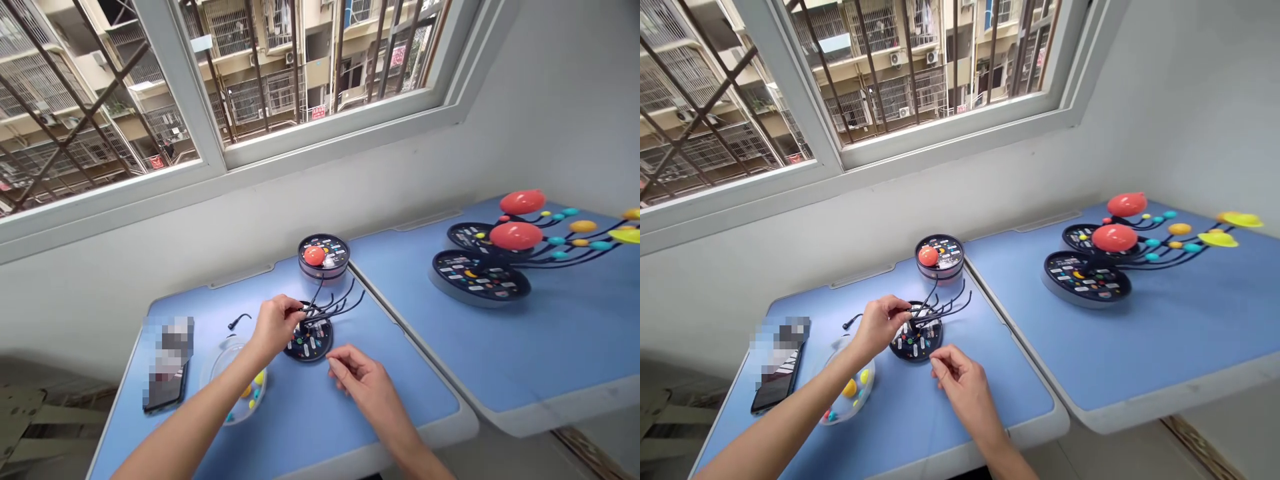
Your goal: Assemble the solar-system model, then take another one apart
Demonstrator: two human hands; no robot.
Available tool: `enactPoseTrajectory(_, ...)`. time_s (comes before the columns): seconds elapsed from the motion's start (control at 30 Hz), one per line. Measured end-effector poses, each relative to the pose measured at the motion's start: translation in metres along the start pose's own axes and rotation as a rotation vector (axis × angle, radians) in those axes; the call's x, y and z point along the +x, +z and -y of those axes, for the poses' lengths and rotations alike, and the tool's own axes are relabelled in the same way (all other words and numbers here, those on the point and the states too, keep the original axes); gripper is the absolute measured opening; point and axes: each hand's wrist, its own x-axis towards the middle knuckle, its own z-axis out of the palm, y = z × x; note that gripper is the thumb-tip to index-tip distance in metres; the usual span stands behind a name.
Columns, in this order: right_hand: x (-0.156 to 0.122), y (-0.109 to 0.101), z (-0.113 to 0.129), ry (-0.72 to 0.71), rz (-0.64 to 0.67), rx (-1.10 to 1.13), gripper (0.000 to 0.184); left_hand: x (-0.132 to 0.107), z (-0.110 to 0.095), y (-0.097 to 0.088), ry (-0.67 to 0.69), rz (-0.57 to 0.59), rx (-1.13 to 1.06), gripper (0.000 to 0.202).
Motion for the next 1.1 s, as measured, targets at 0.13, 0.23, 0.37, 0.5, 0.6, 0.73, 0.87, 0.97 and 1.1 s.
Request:
enactPoseTrajectory(0.13,-0.001,0.001,0.000,-0.026,-0.019,-0.023,0.025,-0.004,0.003,0.006,-0.001,-0.061,-0.054,0.013)
enactPoseTrajectory(0.23,0.000,0.002,0.007,-0.082,-0.040,-0.122,0.023,-0.004,0.003,0.003,0.011,-0.051,-0.078,0.012)
enactPoseTrajectory(0.37,0.014,0.005,0.020,-0.170,-0.043,-0.249,0.034,-0.002,0.003,-0.004,0.040,0.021,-0.089,0.011)
enactPoseTrajectory(0.5,0.036,0.011,0.023,-0.089,0.021,-0.179,0.038,-0.002,0.003,-0.004,0.038,0.013,-0.106,0.012)
enactPoseTrajectory(0.6,0.045,0.018,0.019,-0.056,0.025,-0.134,0.033,-0.003,0.004,-0.002,0.030,-0.017,-0.133,0.012)
enactPoseTrajectory(0.73,0.050,0.025,0.017,-0.044,-0.029,-0.106,0.026,-0.004,0.007,0.002,0.022,-0.051,-0.146,0.010)
enactPoseTrajectory(0.87,0.051,0.026,0.018,-0.036,-0.072,-0.093,0.025,-0.006,0.010,0.006,0.005,-0.089,-0.168,0.012)
enactPoseTrajectory(0.97,0.050,0.025,0.019,-0.025,-0.083,-0.089,0.025,-0.007,0.011,0.009,-0.014,-0.116,-0.180,0.013)
enactPoseTrajectory(1.1,0.051,0.027,0.020,0.005,-0.059,-0.066,0.024,-0.007,0.009,0.009,-0.021,-0.088,-0.184,0.014)
